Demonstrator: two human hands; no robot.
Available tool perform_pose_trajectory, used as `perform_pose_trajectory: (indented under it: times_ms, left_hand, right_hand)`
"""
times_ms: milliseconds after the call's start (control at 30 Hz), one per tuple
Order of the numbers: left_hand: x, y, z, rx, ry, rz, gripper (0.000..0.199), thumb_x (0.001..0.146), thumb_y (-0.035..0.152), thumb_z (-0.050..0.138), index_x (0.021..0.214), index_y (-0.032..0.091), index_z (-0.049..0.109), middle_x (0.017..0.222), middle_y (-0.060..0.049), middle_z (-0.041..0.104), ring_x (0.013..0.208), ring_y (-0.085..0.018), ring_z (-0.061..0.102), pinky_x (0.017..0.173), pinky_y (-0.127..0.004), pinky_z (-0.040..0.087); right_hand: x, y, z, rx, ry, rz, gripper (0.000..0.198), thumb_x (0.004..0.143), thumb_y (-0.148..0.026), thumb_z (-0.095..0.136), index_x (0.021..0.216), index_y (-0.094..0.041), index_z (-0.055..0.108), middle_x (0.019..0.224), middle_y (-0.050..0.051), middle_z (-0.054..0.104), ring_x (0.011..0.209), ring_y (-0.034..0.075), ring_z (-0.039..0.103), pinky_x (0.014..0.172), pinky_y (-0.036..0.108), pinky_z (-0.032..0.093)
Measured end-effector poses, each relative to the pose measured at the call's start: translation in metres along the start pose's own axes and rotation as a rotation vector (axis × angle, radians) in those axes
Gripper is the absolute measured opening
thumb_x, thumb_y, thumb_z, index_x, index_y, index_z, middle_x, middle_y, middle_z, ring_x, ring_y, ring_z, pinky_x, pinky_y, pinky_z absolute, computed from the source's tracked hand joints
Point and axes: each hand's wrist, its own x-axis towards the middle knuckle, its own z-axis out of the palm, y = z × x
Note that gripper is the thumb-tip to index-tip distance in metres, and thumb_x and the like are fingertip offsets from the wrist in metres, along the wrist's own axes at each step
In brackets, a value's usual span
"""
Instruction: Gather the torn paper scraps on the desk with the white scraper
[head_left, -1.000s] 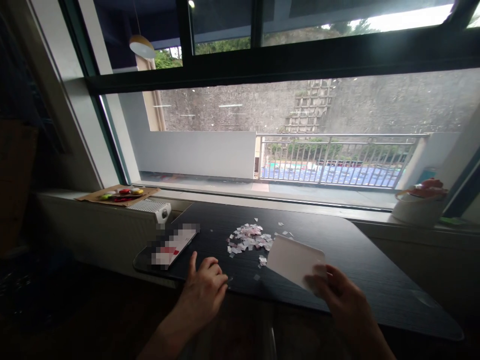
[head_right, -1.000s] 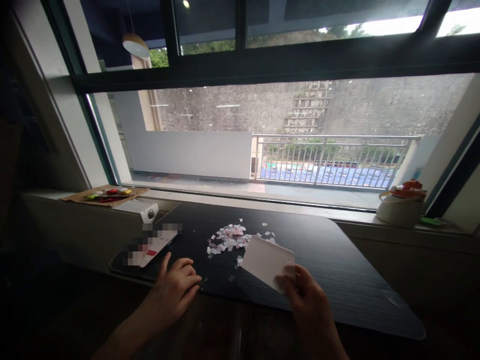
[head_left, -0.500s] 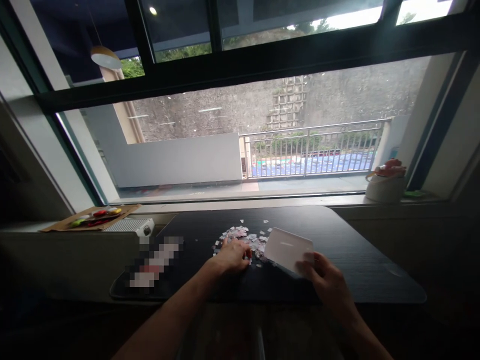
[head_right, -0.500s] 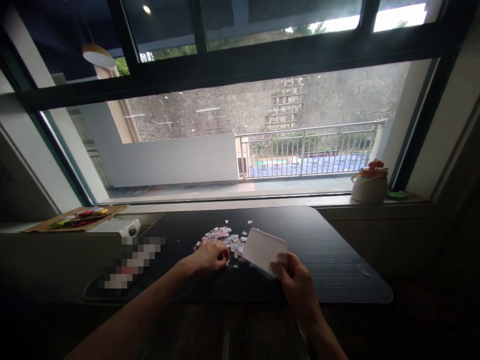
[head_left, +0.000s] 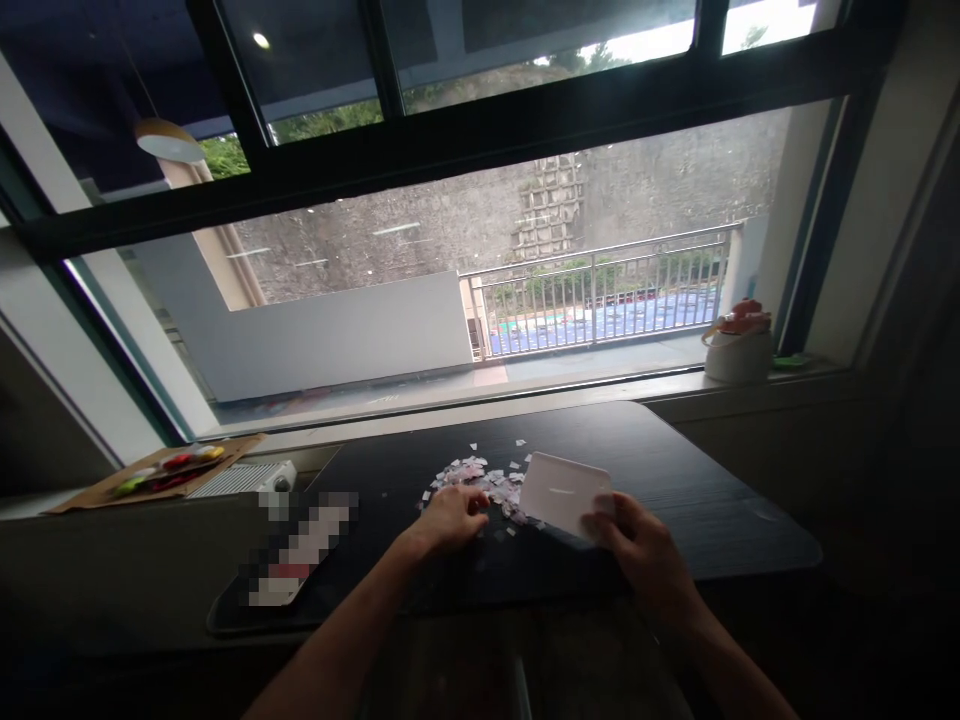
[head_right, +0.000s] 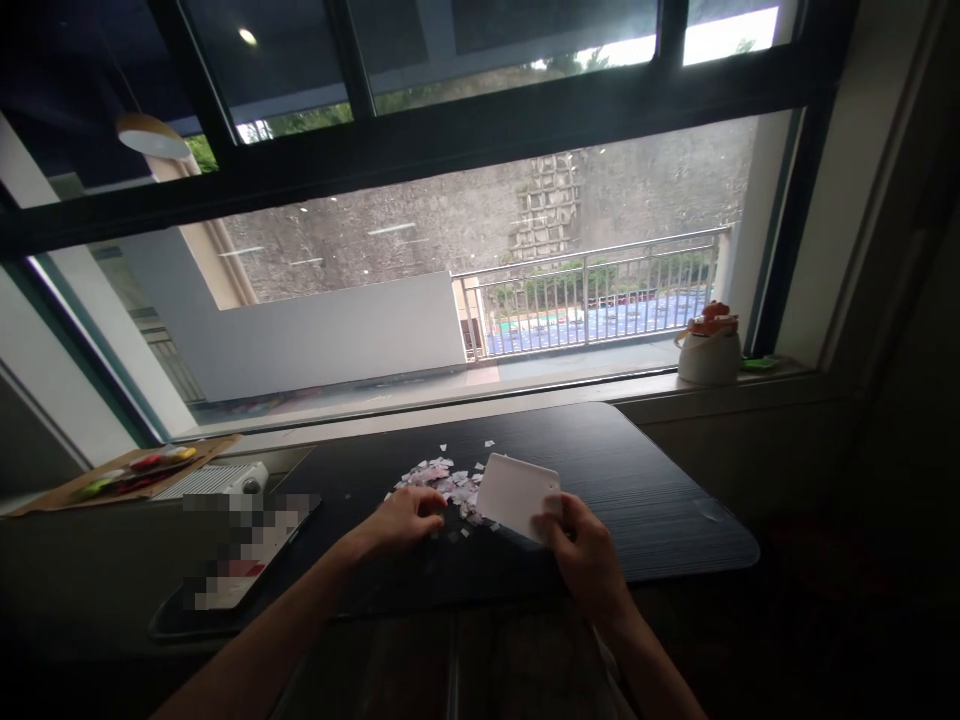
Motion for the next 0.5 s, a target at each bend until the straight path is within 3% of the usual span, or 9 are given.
perform_pose_trajectory:
  times_ms: [100,233,367,500]
  left_hand:
    - [-0.001,-0.01,-0.003,-0.149,0.006,-0.044,0.018,0.07,0.028,0.054,0.072,0.015,0.067,0.066,-0.002,0.064,0.064,-0.016,0.058,0.061,-0.026,0.042]
    - [0.0,-0.017,-0.004,-0.337,0.025,-0.101,0.021,0.071,0.032,0.054,0.067,0.014,0.064,0.056,0.0,0.058,0.058,-0.014,0.054,0.058,-0.026,0.041]
    - [-0.001,-0.018,-0.008,-0.507,0.014,-0.144,0.025,0.071,0.033,0.055,0.08,0.012,0.066,0.06,-0.001,0.061,0.059,-0.013,0.055,0.061,-0.027,0.043]
    - [-0.006,-0.017,-0.013,-0.619,-0.031,-0.161,0.035,0.062,0.028,0.064,0.092,0.011,0.067,0.066,-0.001,0.065,0.066,-0.015,0.059,0.068,-0.029,0.045]
  right_hand:
    - [0.001,0.0,-0.001,0.003,0.002,0.01,0.03,0.069,-0.04,0.061,0.09,-0.019,0.063,0.083,0.005,0.074,0.081,0.026,0.069,0.068,0.034,0.054]
    - [0.002,0.0,-0.002,0.013,0.001,0.03,0.032,0.066,-0.041,0.063,0.088,-0.018,0.064,0.081,0.006,0.074,0.08,0.027,0.069,0.068,0.034,0.054]
    - [0.001,-0.002,-0.002,0.02,-0.004,0.047,0.032,0.066,-0.04,0.065,0.089,-0.018,0.064,0.081,0.005,0.074,0.08,0.027,0.069,0.068,0.034,0.054]
    - [0.001,-0.002,-0.002,0.043,-0.022,0.05,0.032,0.066,-0.04,0.065,0.09,-0.019,0.064,0.082,0.005,0.074,0.081,0.027,0.069,0.068,0.034,0.054]
